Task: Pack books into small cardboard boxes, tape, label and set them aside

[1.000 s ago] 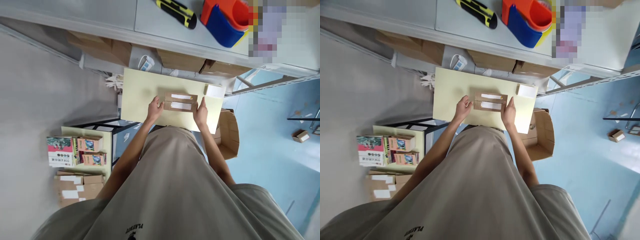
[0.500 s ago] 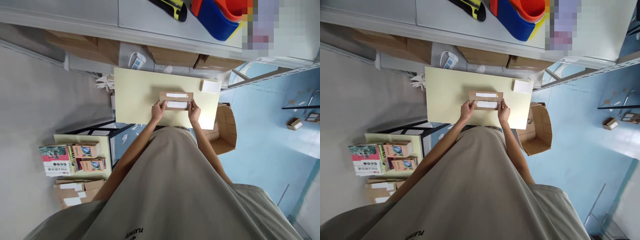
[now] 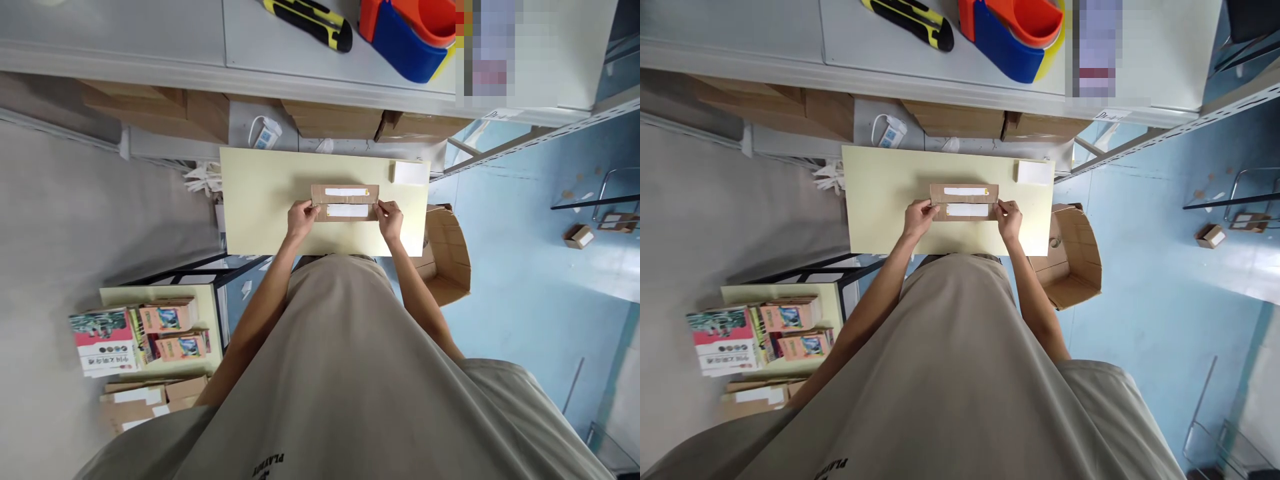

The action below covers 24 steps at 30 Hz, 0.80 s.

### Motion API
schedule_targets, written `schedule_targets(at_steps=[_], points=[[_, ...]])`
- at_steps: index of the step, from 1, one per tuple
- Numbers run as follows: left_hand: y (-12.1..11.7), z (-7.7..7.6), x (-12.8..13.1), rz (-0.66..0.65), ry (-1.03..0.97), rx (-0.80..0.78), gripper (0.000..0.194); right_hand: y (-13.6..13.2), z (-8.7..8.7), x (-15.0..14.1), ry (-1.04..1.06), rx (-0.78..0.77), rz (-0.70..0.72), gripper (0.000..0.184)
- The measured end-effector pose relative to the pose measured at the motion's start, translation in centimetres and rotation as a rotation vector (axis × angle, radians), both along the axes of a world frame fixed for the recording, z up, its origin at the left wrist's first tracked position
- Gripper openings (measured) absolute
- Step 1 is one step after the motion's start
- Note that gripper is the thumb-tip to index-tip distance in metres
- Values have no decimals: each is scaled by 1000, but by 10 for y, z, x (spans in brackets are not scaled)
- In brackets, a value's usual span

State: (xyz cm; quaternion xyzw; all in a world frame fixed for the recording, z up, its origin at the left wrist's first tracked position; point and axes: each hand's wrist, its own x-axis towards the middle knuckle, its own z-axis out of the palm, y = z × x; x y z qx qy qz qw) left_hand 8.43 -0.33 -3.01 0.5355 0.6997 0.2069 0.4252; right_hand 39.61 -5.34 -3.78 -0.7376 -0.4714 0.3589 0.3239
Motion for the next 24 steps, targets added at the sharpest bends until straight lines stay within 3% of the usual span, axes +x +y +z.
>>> schedule_targets(at_steps=[2, 6, 10, 14, 19, 22, 24], points=[[-2, 2, -1, 21, -14, 75, 5, -4, 2, 2, -24, 39, 16, 32], [-12, 1, -2, 48, 22, 133, 14, -13, -1, -1, -75, 37, 11, 16], [-25, -10, 1, 69, 142, 14, 15, -25, -17, -10, -53, -101, 23, 14], [-32, -15, -4, 73, 130, -135, 32, -40, -34, -3, -7, -183, 79, 20], [-22, 2, -6, 197, 260, 56, 38, -38, -48, 50, -72, -102, -61, 26], [-5, 18, 18, 172, 260, 179, 30, -21, -56, 94, -148, -56, -165, 27], [7, 28, 47, 78, 227, 228, 19, -4, -63, 121, -176, -28, -227, 29]])
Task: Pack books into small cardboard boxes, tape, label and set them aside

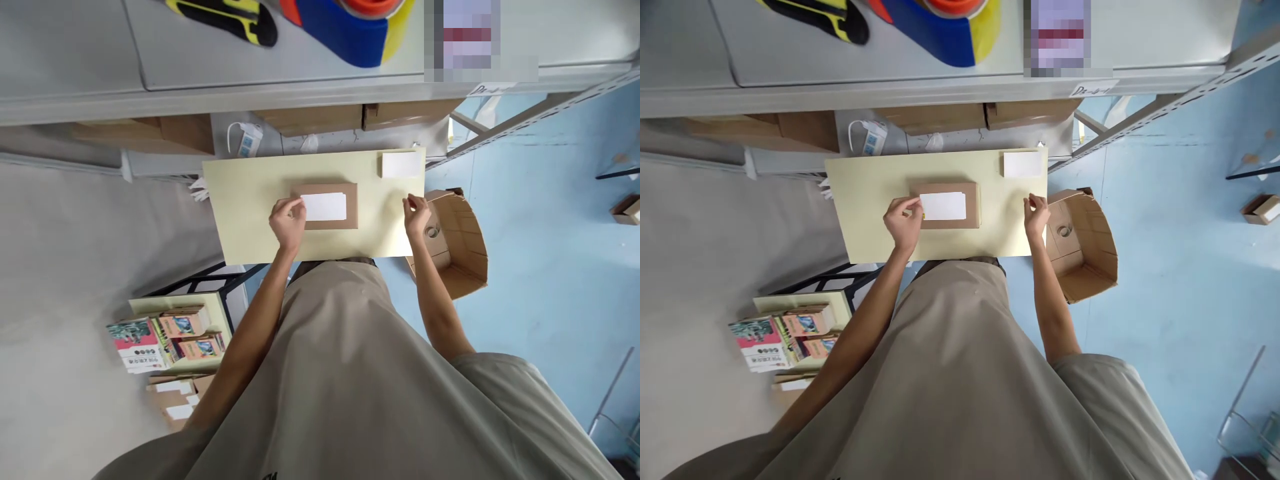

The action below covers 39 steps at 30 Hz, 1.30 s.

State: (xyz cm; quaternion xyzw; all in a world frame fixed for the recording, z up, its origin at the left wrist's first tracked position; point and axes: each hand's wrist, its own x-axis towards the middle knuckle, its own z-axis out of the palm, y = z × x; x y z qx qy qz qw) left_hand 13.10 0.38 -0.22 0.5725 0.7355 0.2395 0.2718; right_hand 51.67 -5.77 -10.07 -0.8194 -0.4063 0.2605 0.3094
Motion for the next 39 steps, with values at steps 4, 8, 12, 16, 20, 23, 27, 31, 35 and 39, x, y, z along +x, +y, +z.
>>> schedule_targets(at_steps=[4, 8, 12, 16, 20, 23, 27, 31, 35, 39], points=[[15, 7, 78, -377, -92, -23, 23, 39, -17, 36, -7, 33, -117, 34], [27, -20, 161, -596, -174, -175, 34, 72, -35, 50, -5, 46, -191, 34], [52, -69, 219, -443, -116, -375, 48, 86, -43, 51, 7, 0, -220, 31], [78, -110, 238, -379, -89, -427, 46, 87, -40, 49, 79, -61, -242, 28], [88, -129, 239, -369, -133, -366, 38, 85, -35, 46, 103, -96, -256, 23], [87, -133, 237, -368, -173, -317, 39, 84, -35, 43, 137, -65, -251, 25], [82, -125, 239, -339, -138, -260, 37, 85, -40, 39, 124, -51, -248, 30], [82, -105, 249, -235, -128, -264, 22, 84, -44, 37, 24, -26, -218, 35], [83, -83, 262, -192, -184, -269, 17, 84, -36, 32, -25, 87, -171, 53], [75, -69, 273, -294, -289, -155, 17, 96, -16, 30, 126, 101, -9, 59]])
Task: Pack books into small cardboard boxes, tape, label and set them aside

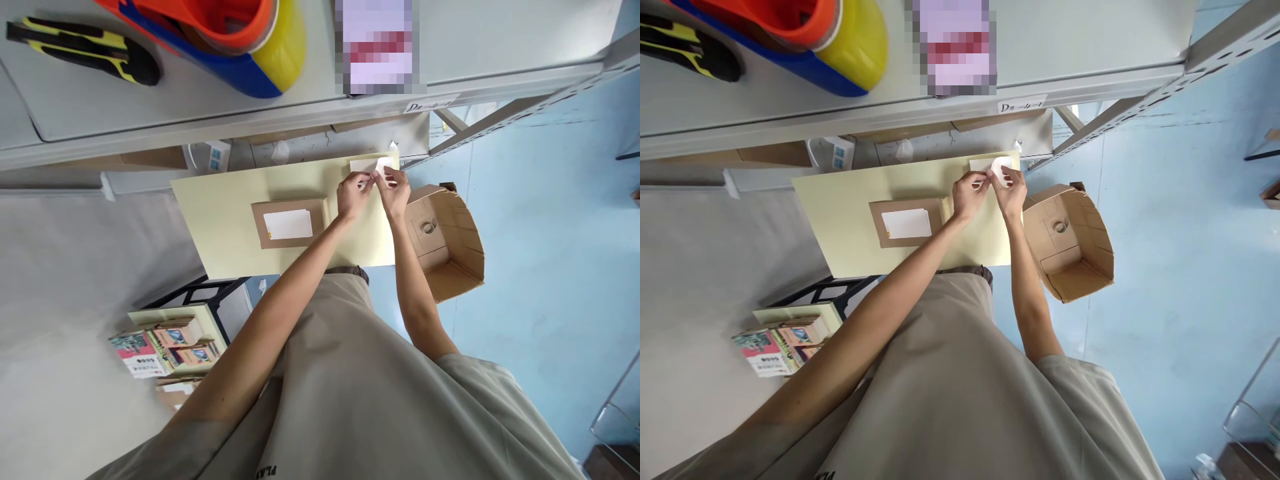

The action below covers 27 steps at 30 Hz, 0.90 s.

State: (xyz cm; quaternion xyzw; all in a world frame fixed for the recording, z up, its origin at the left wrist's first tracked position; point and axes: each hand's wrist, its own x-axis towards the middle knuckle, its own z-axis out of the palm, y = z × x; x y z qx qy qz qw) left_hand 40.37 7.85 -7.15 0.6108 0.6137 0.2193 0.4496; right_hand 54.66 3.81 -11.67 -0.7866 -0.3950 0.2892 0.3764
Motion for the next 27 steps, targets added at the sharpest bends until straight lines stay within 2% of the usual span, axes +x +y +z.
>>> schedule_targets(at_steps=[5, 9, 14, 17, 19, 22, 27], points=[[-9, 6, 11, -61, -4, 9, 20, 13, 17, 7, 62, -43, 90, 55], [-6, 4, 10, -204, -23, 50, 14, 10, 22, 27, 47, -39, 95, 47], [14, -11, 3, -430, 105, 57, 56, 5, 23, 88, -3, -106, -12, 47], [27, -25, 9, -606, 159, 23, 68, 6, 19, 122, -9, -136, -50, 52], [31, -33, 16, -667, 176, 3, 71, 7, 14, 135, -15, -168, -70, 54], [33, -40, 26, -697, 199, 3, 77, 9, 4, 137, -7, -198, -90, 51], [31, -42, 38, -686, 218, 39, 84, 15, -9, 122, 14, -211, -133, 41]])
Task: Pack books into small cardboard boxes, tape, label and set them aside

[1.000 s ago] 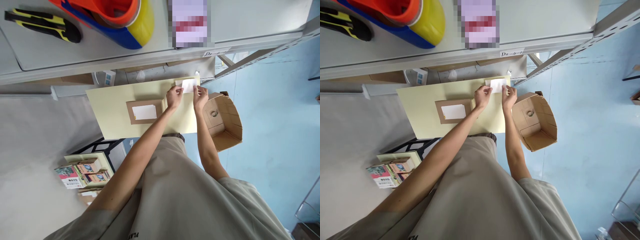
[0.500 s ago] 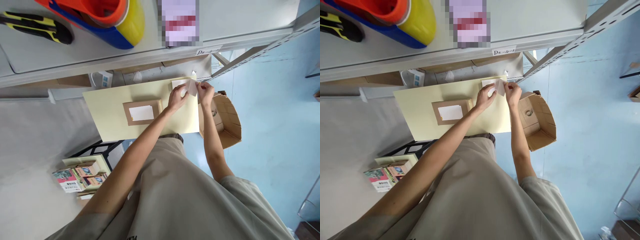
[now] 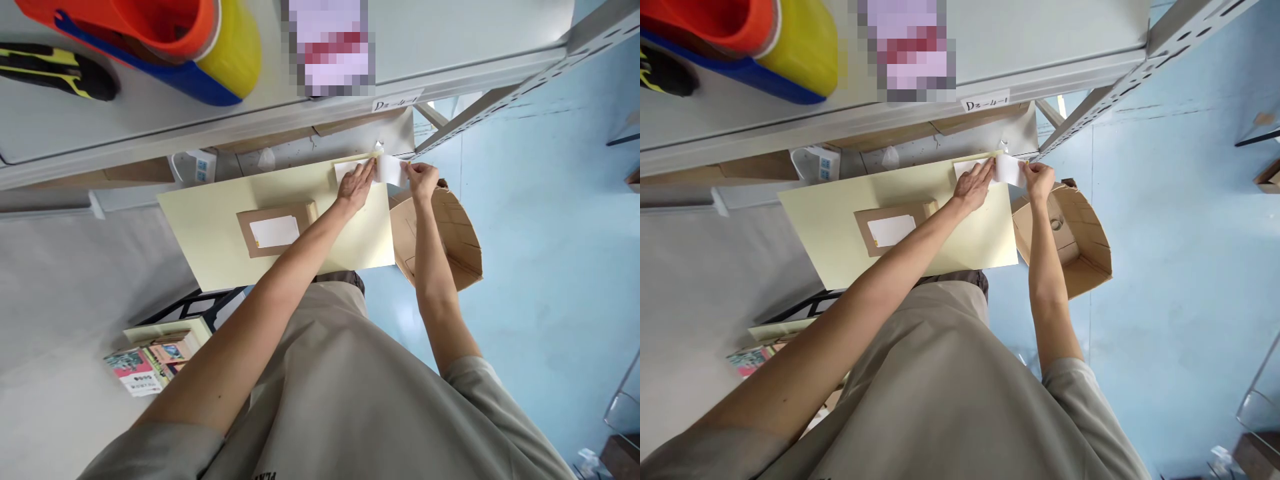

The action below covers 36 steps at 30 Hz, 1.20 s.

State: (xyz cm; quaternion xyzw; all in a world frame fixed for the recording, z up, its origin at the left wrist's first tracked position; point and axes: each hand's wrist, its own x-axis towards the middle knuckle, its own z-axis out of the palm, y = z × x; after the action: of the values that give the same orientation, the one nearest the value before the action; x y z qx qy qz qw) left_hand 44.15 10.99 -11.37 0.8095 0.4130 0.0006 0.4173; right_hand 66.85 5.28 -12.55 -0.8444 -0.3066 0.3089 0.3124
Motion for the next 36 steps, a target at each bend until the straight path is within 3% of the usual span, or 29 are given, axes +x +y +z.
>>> schedule_targets(at_steps=[4, 9, 13, 17, 21, 23, 27, 31, 36], points=[[3, 14, 10, 0, 52, -6, 90, 5, -4, -6, -29, -31, -13, 34], [9, 47, 16, -214, 294, -52, 113, -18, 4, -3, -63, -120, -120, 30], [15, 57, 15, -212, 288, -103, 117, -56, 29, 0, -124, -212, -298, 35], [13, 58, 1, -22, 155, -246, 112, -83, 71, -22, -145, -60, -318, 46], [-20, 84, -59, 298, -151, -437, 102, -99, 122, -76, 115, 209, -134, 62], [-45, 108, -108, 436, -320, -530, 90, -106, 148, -107, 328, 292, -38, 66], [-94, 167, -207, 539, -522, -714, 44, -108, 188, -158, 550, 303, 87, 72], [-121, 209, -271, 631, -649, -632, 26, -94, 210, -195, 551, 279, 195, 74], [-133, 238, -316, 673, -693, -481, 22, -81, 236, -237, 540, 224, 259, 73]])
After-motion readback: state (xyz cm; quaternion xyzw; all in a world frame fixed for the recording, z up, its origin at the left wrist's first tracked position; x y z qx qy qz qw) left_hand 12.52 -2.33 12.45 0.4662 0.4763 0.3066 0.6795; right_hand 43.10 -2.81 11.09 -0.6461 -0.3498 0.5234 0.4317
